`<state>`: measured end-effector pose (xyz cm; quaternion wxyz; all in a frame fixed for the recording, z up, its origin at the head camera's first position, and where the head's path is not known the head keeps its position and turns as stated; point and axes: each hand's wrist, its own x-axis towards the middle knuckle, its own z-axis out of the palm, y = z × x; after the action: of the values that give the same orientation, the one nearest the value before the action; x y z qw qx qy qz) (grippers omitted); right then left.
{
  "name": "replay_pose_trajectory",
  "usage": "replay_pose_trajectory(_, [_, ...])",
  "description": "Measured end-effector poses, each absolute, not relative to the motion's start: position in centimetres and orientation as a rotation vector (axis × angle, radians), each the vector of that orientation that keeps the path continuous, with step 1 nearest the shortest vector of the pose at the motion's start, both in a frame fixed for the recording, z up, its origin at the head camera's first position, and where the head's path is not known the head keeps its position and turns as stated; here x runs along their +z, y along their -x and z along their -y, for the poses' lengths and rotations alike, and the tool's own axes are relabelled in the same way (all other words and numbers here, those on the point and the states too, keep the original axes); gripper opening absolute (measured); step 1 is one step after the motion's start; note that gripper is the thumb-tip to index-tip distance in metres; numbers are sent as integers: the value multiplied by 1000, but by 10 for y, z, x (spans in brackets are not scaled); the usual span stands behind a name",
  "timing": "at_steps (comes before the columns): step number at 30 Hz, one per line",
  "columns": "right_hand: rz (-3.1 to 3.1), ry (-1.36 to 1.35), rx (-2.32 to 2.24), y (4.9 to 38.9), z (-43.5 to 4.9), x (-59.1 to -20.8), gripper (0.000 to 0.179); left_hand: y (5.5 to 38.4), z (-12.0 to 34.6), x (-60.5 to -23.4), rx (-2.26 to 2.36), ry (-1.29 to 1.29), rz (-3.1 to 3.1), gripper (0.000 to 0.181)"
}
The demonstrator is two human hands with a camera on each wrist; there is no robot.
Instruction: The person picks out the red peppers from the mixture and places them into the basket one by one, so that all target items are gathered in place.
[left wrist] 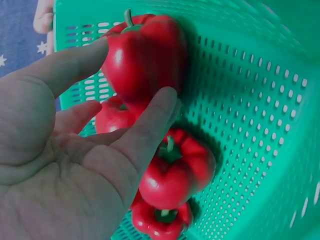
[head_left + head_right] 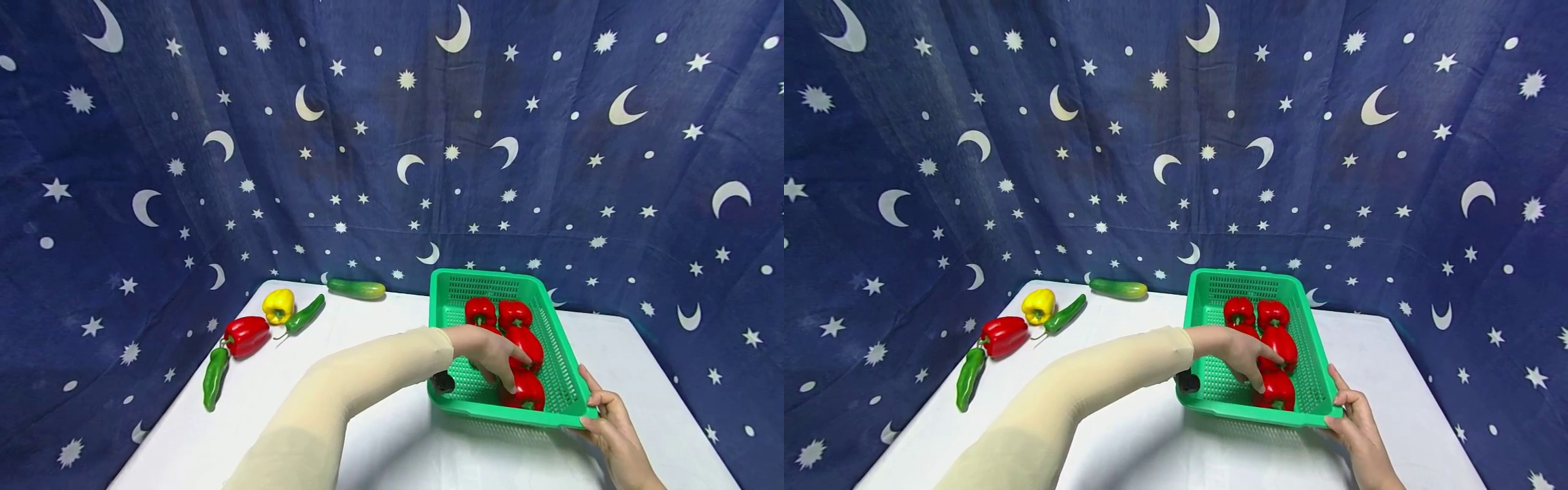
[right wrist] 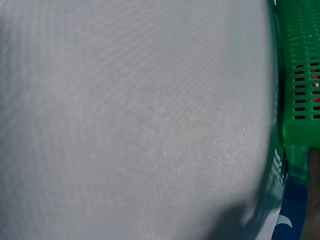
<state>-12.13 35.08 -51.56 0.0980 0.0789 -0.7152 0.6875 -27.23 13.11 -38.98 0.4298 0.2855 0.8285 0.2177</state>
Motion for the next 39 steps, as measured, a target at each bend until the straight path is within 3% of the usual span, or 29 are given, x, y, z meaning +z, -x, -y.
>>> replay_pose_trajectory(20, [2127, -211, 2045, 122, -350, -516, 21, 291, -93, -354, 945, -806, -1940, 61])
replay_pose_trajectory(39, [2074, -220, 2092, 124, -352, -524, 24, 294, -36, -343, 1257, -977, -1951, 56])
